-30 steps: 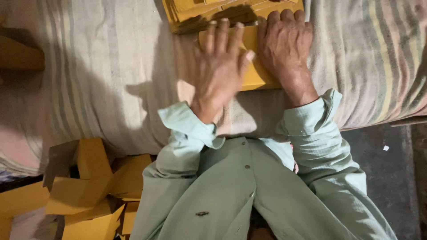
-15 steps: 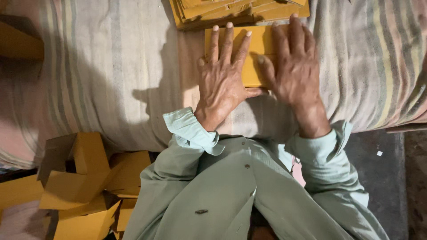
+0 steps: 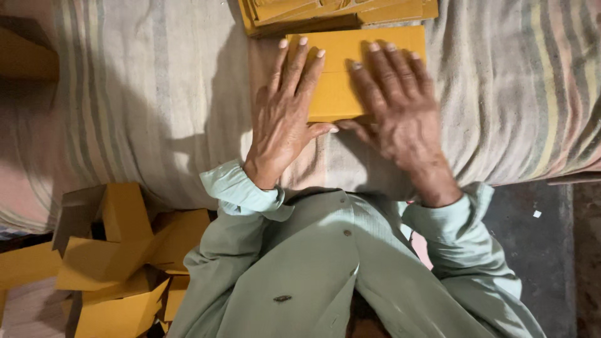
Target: The person folds pre-cut yellow cardboard boxes, pressing the sides and flaps to shape each box and stacking finished boxes on the cloth surface in front of them. They take flat box blanks one at a time, fold the walls together, and set completed boxes aside.
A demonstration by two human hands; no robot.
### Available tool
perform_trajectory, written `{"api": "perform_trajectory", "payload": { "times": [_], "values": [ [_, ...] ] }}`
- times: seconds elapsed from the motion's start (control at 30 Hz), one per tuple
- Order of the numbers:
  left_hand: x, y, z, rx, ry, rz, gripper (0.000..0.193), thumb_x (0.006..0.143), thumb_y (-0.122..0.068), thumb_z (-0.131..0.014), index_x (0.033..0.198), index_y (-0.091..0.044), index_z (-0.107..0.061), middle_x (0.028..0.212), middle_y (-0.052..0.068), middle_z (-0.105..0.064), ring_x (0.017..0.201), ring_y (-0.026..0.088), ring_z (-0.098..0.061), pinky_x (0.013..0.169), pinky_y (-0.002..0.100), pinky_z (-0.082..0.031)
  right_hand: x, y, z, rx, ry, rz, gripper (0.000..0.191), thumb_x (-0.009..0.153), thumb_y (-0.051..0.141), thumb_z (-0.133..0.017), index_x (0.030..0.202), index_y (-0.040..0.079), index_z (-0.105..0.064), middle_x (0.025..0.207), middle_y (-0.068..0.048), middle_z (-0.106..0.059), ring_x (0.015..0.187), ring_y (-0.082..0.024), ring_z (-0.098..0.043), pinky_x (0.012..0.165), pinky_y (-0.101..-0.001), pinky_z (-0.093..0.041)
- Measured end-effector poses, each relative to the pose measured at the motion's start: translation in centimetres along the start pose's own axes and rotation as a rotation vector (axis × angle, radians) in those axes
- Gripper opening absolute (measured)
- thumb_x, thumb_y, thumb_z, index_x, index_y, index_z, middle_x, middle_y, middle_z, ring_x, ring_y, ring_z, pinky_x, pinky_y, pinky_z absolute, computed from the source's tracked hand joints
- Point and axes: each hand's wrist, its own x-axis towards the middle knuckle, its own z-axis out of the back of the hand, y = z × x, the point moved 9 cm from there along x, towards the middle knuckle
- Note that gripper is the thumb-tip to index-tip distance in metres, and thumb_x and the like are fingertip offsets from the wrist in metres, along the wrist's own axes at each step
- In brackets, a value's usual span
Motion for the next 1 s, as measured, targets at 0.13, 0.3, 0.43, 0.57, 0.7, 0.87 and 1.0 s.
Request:
{"api": "perform_trajectory", "payload": {
  "times": [0.13, 0.3, 0.43, 0.57, 0.7, 0.87, 1.0],
  "values": [
    [0.6, -0.5, -0.4, 0.189, 0.028, 0.047, 0.124, 0.063, -0.049, -0.095, 0.161, -0.007, -0.031, 0.168, 0.013, -0.021, 0.156, 0.036, -0.013, 0.127, 0.063, -0.008, -0.8, -2.1, 1.4, 0.004, -0.031, -0.045, 0.09, 0.103, 0.07, -0.061, 0.161, 0.002, -0.05, 0.166, -0.023, -0.042, 0.157, -0.038, -0.031, 0.13, -0.0569, -0.015],
    [1.8, -4.6, -2.9, 0.443, -0.033, -0.109, 0.108, 0.086, -0.039, -0.088, 0.166, -0.001, -0.027, 0.174, 0.016, -0.022, 0.163, 0.029, -0.011, 0.134, 0.056, -0.005, 0.0, -0.6, -0.3, -0.248, -0.009, 0.032, 0.086, 0.104, 0.066, -0.062, 0.16, 0.001, -0.051, 0.168, -0.019, -0.044, 0.158, -0.032, -0.032, 0.128, -0.0549, -0.014],
    [1.2, -4.2, -3.8, 0.259, 0.041, -0.089, 0.111, 0.082, -0.043, -0.086, 0.162, 0.006, -0.028, 0.171, 0.021, -0.024, 0.161, 0.033, -0.015, 0.133, 0.053, -0.008, -0.4, -0.8, -0.7, -0.017, -0.001, -0.009, 0.09, 0.097, 0.056, -0.068, 0.16, -0.005, -0.049, 0.169, -0.022, -0.044, 0.161, -0.034, -0.034, 0.135, -0.0508, -0.018],
    [0.7, -2.4, -1.8, 0.17, 0.021, -0.024, 0.115, 0.077, -0.047, -0.087, 0.16, 0.007, -0.029, 0.169, 0.023, -0.025, 0.16, 0.034, -0.018, 0.133, 0.05, -0.008, -1.3, -2.1, 0.6, 0.029, -0.027, -0.004, 0.096, 0.097, 0.064, -0.07, 0.159, -0.006, -0.048, 0.166, -0.025, -0.043, 0.157, -0.037, -0.035, 0.132, -0.0528, -0.019],
    [0.2, -1.2, -0.1, 0.206, 0.057, 0.026, 0.118, 0.072, -0.047, -0.089, 0.159, 0.007, -0.031, 0.169, 0.021, -0.028, 0.16, 0.031, -0.02, 0.133, 0.055, -0.007, -1.8, -3.4, 2.0, 0.044, -0.006, -0.077, 0.095, 0.095, 0.064, -0.067, 0.158, -0.004, -0.047, 0.166, -0.022, -0.044, 0.159, -0.036, -0.035, 0.132, -0.0569, -0.017],
    [0.9, -2.1, -0.6, 0.196, 0.054, 0.024, 0.117, 0.067, -0.043, -0.09, 0.157, 0.005, -0.033, 0.166, 0.019, -0.029, 0.156, 0.033, -0.017, 0.126, 0.063, -0.003, -0.3, 0.2, 1.0, -0.141, -0.028, 0.02, 0.079, 0.106, 0.055, -0.06, 0.16, 0.0, -0.048, 0.166, -0.019, -0.043, 0.155, -0.034, -0.036, 0.127, -0.0561, -0.017],
    [0.8, -3.6, -1.0, 0.604, -0.007, -0.068, 0.103, 0.086, -0.023, -0.091, 0.165, -0.001, -0.029, 0.173, 0.013, -0.025, 0.164, 0.028, -0.013, 0.135, 0.058, -0.003, 0.1, 2.8, -0.9, -0.021, -0.016, 0.036, 0.067, 0.112, 0.042, -0.055, 0.16, -0.004, -0.046, 0.167, -0.02, -0.042, 0.158, -0.033, -0.036, 0.133, -0.0499, -0.023]
  ]
}}
